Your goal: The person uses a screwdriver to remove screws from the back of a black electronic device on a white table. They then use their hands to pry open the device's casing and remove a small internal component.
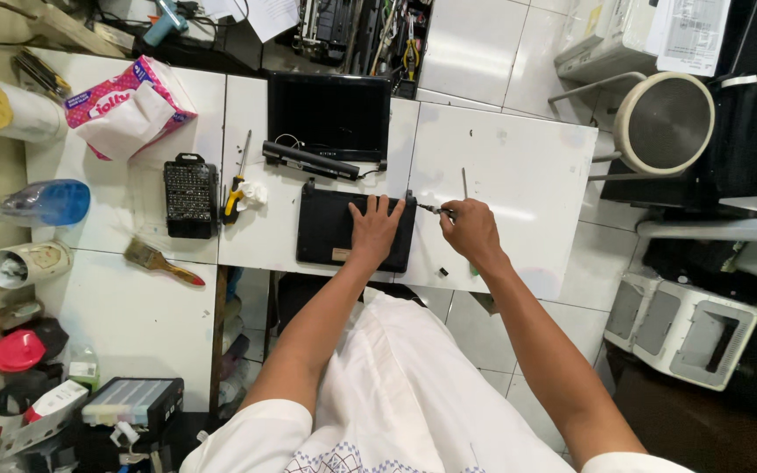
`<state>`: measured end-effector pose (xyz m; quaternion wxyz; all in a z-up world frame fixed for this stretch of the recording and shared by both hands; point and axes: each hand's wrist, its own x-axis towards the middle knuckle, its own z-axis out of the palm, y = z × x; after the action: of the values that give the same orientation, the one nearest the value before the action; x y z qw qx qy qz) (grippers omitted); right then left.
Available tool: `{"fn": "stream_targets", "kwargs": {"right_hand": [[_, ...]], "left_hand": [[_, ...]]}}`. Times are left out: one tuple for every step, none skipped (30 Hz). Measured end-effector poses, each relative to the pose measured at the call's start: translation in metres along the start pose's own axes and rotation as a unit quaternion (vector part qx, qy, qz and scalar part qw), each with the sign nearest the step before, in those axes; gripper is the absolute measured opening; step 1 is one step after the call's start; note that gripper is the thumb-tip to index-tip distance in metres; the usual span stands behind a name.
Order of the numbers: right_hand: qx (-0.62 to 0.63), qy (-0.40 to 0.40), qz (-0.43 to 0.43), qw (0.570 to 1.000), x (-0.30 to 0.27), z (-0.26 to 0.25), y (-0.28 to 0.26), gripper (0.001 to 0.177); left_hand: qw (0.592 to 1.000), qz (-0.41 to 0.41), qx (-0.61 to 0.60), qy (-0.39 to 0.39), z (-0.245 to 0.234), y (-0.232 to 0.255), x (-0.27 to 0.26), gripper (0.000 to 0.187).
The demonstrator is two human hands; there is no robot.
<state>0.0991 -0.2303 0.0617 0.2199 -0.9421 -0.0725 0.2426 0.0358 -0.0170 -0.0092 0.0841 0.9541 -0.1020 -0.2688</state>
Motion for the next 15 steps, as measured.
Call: {"fn": "stream_targets", "kwargs": {"right_hand": [[-0.001,0.0,0.0,1.0,0.003,0.002,0.0,0.022],[-0.011,-0.001,0.0,1.0,0.006,0.003,0.0,0.022],[-0.021,-0.003,0.001,1.0,0.007,0.005,0.001,0.022],[-0.022,-0.003,0.002,1.0,0.008,0.004,-0.002,0.022],[-0.025,-0.007,0.001,1.0,0.011,0.002,-0.006,0.023],[-0.029,-0.01,-0.001,1.0,0.014,-0.001,-0.01,0.023],[-0.03,-0.01,-0.003,0.999,0.016,-0.001,-0.01,0.023],[-0.041,-0.017,-0.006,0.999,0.018,-0.001,-0.011,0.023],[-0.052,-0.026,-0.007,0.998,0.018,-0.001,-0.01,0.022],[-0.053,-0.028,-0.008,0.998,0.02,0.002,-0.013,0.022],[-0.086,-0.033,-0.016,0.996,0.022,0.004,-0.014,0.021],[-0.119,-0.038,-0.024,0.992,0.023,0.007,-0.015,0.021],[-0.12,-0.038,-0.025,0.992,0.026,0.008,-0.02,0.021],[-0.145,-0.041,-0.032,0.988,0.028,0.009,-0.024,0.022],[-0.169,-0.043,-0.037,0.984,0.028,0.01,-0.027,0.023]], "left_hand": [[1.0,0.0,-0.001,0.0,0.0,0.0,0.0,0.103],[1.0,-0.001,0.003,0.0,-0.001,0.0,0.0,0.103],[1.0,-0.002,0.007,-0.002,-0.001,0.001,-0.001,0.103],[1.0,-0.001,0.006,-0.002,-0.001,0.002,-0.003,0.103],[1.0,-0.003,0.003,-0.005,-0.004,0.002,-0.003,0.103],[1.0,-0.006,0.001,-0.007,-0.006,0.002,-0.003,0.104],[1.0,-0.008,0.0,-0.005,-0.006,0.002,-0.002,0.104],[1.0,-0.006,-0.002,0.0,-0.005,0.001,-0.002,0.103],[1.0,-0.004,-0.004,0.005,-0.004,0.002,-0.004,0.101],[1.0,-0.006,-0.006,0.004,-0.003,0.001,-0.003,0.101],[1.0,-0.007,-0.007,0.002,-0.003,0.001,-0.002,0.101],[1.0,-0.008,-0.009,-0.001,-0.003,0.001,-0.001,0.1],[1.0,-0.009,-0.01,-0.001,-0.004,0.001,-0.001,0.1],[1.0,-0.012,-0.009,0.0,-0.005,0.001,-0.001,0.1],[1.0,-0.013,-0.009,0.0,-0.005,0.003,-0.003,0.1]]}}
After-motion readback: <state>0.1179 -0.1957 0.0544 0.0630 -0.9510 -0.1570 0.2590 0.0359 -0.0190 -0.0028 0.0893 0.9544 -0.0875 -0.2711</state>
